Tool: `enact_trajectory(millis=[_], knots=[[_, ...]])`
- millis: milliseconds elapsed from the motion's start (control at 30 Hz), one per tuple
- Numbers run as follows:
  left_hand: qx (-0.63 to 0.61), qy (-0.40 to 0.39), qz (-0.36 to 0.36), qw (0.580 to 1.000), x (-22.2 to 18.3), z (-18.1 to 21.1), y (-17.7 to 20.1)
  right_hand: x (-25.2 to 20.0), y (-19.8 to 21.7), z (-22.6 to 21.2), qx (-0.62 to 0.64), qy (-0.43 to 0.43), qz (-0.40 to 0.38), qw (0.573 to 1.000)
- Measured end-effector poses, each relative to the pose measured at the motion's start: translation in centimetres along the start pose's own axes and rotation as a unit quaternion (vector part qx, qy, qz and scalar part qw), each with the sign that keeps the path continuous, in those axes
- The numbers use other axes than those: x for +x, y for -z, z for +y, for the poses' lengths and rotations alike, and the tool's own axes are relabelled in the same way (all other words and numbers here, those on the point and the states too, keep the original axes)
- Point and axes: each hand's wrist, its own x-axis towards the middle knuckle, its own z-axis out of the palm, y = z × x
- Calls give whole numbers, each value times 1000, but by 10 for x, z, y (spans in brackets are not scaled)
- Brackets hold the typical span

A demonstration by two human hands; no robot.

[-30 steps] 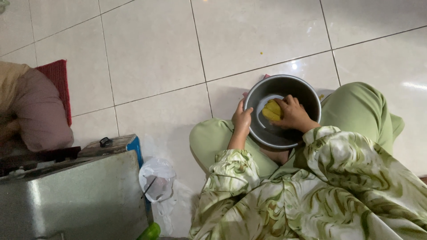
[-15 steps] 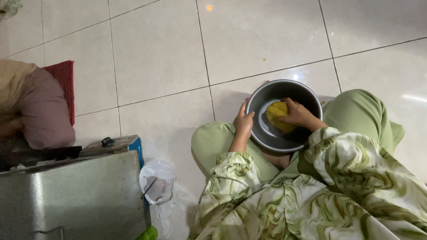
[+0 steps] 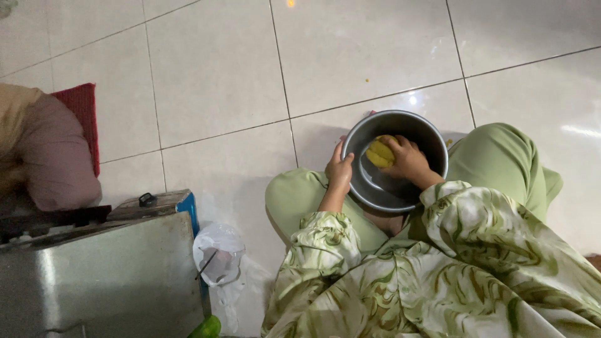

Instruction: A person is sitting on the floor and kneading a yellow dough in a metal bowl using both hands.

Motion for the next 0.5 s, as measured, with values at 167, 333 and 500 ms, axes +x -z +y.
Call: enact_trajectory(millis=[167,333,500], knots=[[31,-49,19,998,-16,5,5,9,-3,19,162,-23,42,986],[78,-429,188,880,-24,-3,0,-7,18,8,123,32,69,989],[156,-630,31,760,-38,7,-21,-15,64,6,221,55,83,970]])
